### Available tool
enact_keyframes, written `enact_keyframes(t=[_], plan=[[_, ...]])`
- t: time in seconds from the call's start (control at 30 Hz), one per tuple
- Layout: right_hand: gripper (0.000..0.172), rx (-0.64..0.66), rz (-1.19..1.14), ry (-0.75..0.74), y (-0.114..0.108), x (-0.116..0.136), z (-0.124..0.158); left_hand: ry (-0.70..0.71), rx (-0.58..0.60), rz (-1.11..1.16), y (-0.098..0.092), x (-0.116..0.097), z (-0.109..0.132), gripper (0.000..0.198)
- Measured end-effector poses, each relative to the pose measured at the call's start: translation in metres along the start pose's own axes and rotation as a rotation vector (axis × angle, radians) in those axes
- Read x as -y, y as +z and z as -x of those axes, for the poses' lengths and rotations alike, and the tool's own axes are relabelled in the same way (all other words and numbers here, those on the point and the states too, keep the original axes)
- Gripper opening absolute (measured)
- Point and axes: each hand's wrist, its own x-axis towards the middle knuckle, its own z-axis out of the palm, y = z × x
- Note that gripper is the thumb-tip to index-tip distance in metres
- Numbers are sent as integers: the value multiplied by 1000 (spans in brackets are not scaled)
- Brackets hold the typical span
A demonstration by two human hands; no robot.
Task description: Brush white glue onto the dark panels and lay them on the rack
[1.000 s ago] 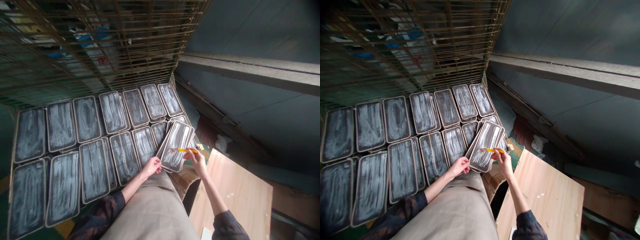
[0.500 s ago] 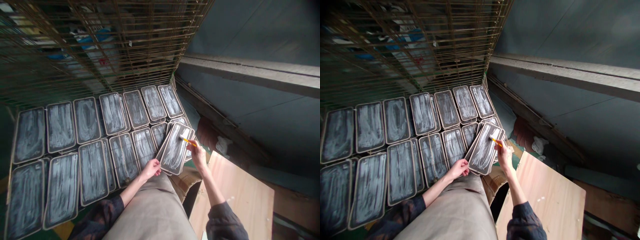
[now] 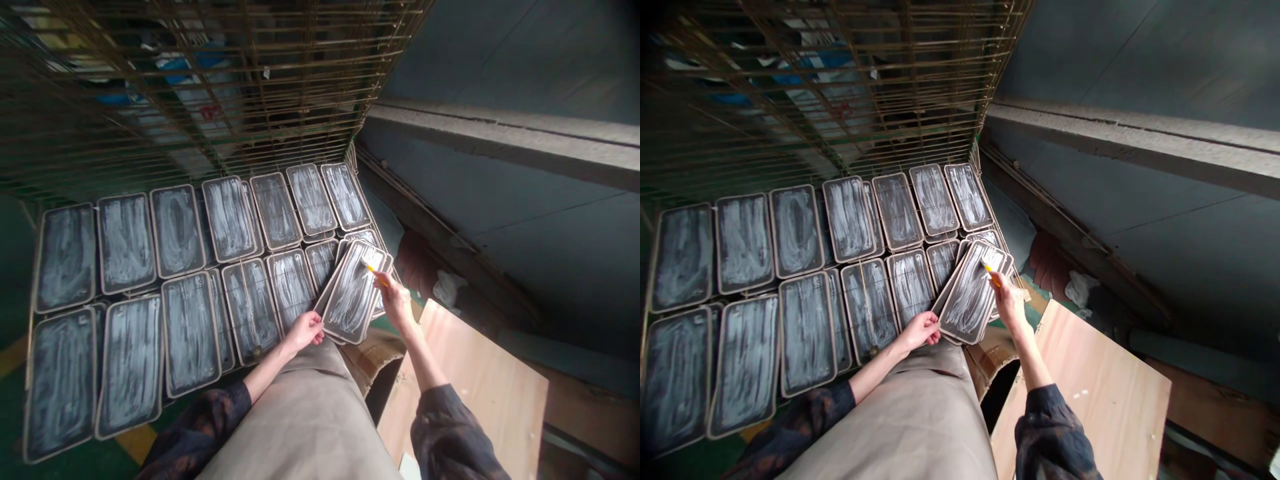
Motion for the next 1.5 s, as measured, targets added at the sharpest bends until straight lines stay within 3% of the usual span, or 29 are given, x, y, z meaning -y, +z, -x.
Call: enact_keyframes(t=[0.17,0.27,0.33,0.43,0.6,0.8,1.0,1.2,1.37,1.5], plan=[[27,150,-137,24,5,36,70,0,10,11,0,-3,3,16],[26,230,-220,93,1,53,97,10,19,5,-1,-5,5,16],[25,235,-262,141,-3,57,98,13,27,8,-2,-6,6,16],[26,133,-278,166,-3,56,82,15,36,12,-2,-7,6,16],[25,98,-189,77,15,57,68,-9,32,14,-2,-7,5,13],[25,198,-256,88,22,76,118,3,28,24,-2,-6,3,18],[28,233,-437,264,9,75,151,12,6,-5,0,-4,4,16],[32,34,-524,399,-3,35,132,38,16,-39,0,-5,4,12],[31,-154,-383,307,2,12,89,21,7,-67,1,-12,6,13],[27,-129,-238,188,6,14,79,4,13,-40,2,-11,7,14]])
